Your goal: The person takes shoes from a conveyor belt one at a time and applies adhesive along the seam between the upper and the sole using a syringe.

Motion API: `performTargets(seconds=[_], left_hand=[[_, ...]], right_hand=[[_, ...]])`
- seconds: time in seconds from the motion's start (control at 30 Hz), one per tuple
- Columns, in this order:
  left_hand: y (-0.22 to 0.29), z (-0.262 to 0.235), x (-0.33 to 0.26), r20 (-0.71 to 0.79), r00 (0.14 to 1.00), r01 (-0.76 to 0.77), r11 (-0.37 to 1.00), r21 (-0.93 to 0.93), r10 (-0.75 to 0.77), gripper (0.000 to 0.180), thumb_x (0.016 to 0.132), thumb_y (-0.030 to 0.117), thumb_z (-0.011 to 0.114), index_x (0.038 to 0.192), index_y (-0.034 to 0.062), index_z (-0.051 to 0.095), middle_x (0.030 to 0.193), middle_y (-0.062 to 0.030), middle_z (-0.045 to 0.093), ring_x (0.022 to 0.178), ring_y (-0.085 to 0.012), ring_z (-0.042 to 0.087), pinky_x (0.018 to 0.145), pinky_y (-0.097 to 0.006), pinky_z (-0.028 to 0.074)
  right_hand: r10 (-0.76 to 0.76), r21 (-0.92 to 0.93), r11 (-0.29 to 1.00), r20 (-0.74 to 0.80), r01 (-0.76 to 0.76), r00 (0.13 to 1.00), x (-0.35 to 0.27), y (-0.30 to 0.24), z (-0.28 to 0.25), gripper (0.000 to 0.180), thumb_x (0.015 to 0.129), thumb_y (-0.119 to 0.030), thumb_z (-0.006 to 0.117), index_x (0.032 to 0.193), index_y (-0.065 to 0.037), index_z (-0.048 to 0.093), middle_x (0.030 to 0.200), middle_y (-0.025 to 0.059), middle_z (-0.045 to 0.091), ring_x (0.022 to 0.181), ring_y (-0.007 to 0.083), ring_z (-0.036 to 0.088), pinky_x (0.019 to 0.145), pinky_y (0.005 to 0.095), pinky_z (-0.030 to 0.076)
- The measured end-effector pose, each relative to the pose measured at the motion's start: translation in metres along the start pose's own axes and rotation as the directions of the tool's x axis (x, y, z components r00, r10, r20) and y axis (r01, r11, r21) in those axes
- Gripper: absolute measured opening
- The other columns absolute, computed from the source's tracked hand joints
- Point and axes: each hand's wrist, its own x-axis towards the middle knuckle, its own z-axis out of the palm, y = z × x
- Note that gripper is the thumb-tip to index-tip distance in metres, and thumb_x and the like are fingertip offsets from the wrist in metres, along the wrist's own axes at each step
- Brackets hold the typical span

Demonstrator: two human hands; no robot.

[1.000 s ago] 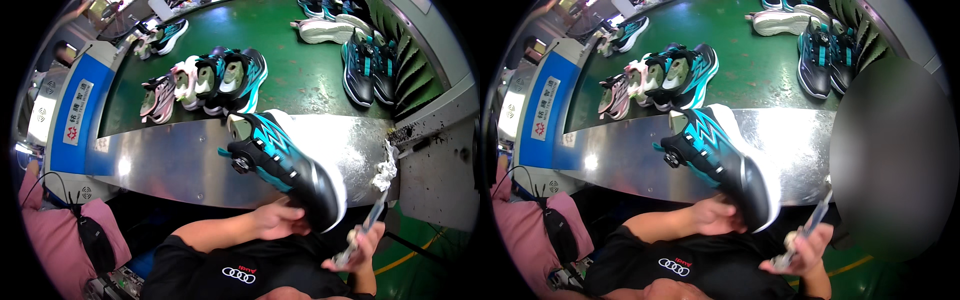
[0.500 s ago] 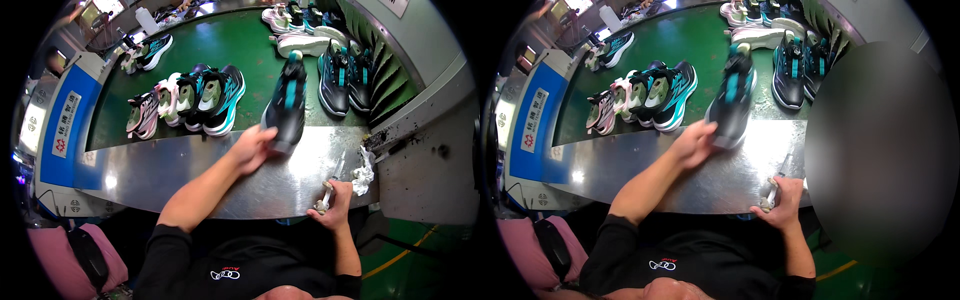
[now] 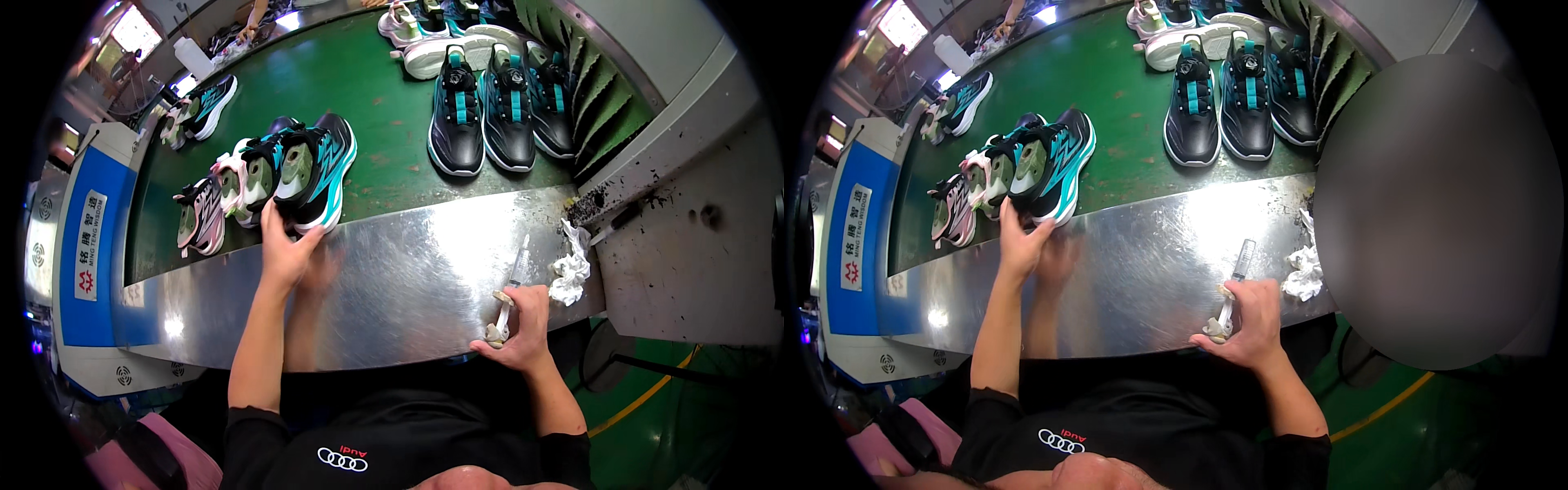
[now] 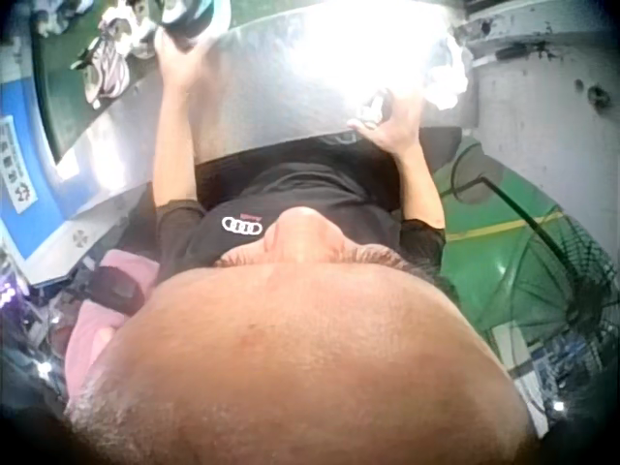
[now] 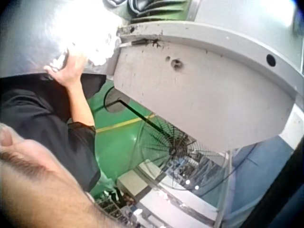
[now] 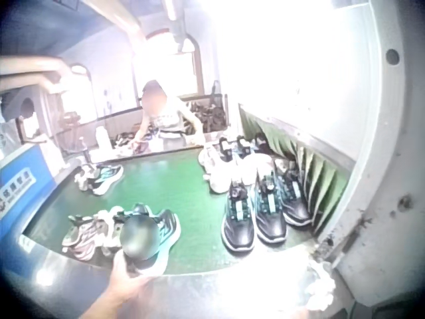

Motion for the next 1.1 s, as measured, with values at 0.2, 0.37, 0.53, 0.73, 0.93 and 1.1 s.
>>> performTargets(seconds=[0.2, 0.37, 0.53, 0.73, 0.93, 1.1], left_hand=[[0.008, 0.031, 0.046, -0.083, 0.991, -0.109, 0.991, -0.074, 0.102, 0.08, 0.066, 0.005, 0.076, 0.136, 0.0054, 0.037, 0.125, -0.0079, 0.051, 0.113, -0.0179, 0.049, 0.099, -0.031, 0.038], [0.023, -0.01, 0.029, 0.103, 0.976, 0.218, 0.905, -0.364, -0.194, 0.061, 0.068, 0.002, 0.076, 0.124, 0.0, 0.05, 0.111, -0.0058, 0.06, 0.098, -0.0163, 0.058, 0.091, -0.029, 0.045], [0.071, -0.028, -0.065, 0.216, 0.975, 0.116, 0.945, -0.307, -0.049, 0.093, 0.064, 0.02, 0.081, 0.139, -0.0019, 0.03, 0.127, -0.0103, 0.05, 0.116, -0.0222, 0.05, 0.102, -0.036, 0.036], [0.056, -0.031, -0.131, 0.413, 0.894, 0.295, 0.92, -0.256, -0.172, 0.105, 0.059, 0.009, 0.075, 0.142, 0.0152, 0.011, 0.138, -0.0123, 0.029, 0.118, -0.03, 0.043, 0.089, -0.041, 0.046], [0.0, -0.023, 0.007, 0.365, 0.852, 0.489, 0.82, -0.298, -0.376, 0.039, 0.09, 0.02, 0.054, 0.123, -0.0001, 0.049, 0.093, -0.0081, 0.059, 0.07, -0.0136, 0.059, 0.063, -0.023, 0.05], [0.013, 0.002, 0.047, 0.385, 0.774, 0.443, 0.865, 0.238, -0.502, 0.062, 0.079, 0.058, 0.061, 0.095, -0.0012, 0.056, 0.068, -0.0054, 0.056, 0.047, -0.0147, 0.051, 0.04, -0.027, 0.041]], right_hand=[[0.001, -0.015, 1.0, -0.002, -0.001, 1.0, -0.002, -0.003, 0.002, 0.076, 0.054, -0.041, 0.085, 0.111, -0.004, 0.053, 0.097, 0.0112, 0.055, 0.085, 0.0289, 0.049, 0.076, 0.0379, 0.041], [-0.011, -0.003, 1.0, 0.015, 0.011, 1.0, -0.002, -0.001, 0.0, 0.076, 0.056, -0.042, 0.084, 0.112, -0.003, 0.052, 0.097, 0.0118, 0.055, 0.084, 0.0292, 0.05, 0.076, 0.0375, 0.042], [0.026, 0.056, 0.998, 0.067, -0.03, 0.997, -0.006, 0.007, -0.005, 0.079, 0.058, -0.044, 0.083, 0.115, -0.001, 0.05, 0.098, 0.0117, 0.053, 0.085, 0.0279, 0.049, 0.077, 0.0361, 0.041], [0.177, 0.239, 0.945, 0.197, -0.222, 0.964, -0.01, -0.008, -0.019, 0.081, 0.059, -0.045, 0.083, 0.118, -0.002, 0.048, 0.1, 0.0138, 0.054, 0.088, 0.03, 0.049, 0.08, 0.0374, 0.04], [0.389, 0.423, 0.789, 0.22, -0.447, 0.895, -0.033, -0.019, -0.017, 0.09, 0.064, -0.05, 0.078, 0.13, -0.001, 0.042, 0.104, 0.0166, 0.054, 0.095, 0.0303, 0.055, 0.084, 0.0366, 0.043], [0.296, 0.257, 0.896, 0.264, -0.362, 0.918, -0.029, -0.029, -0.022, 0.09, 0.064, -0.053, 0.076, 0.128, 0.003, 0.045, 0.108, 0.017, 0.057, 0.097, 0.029, 0.058, 0.088, 0.0356, 0.044]])
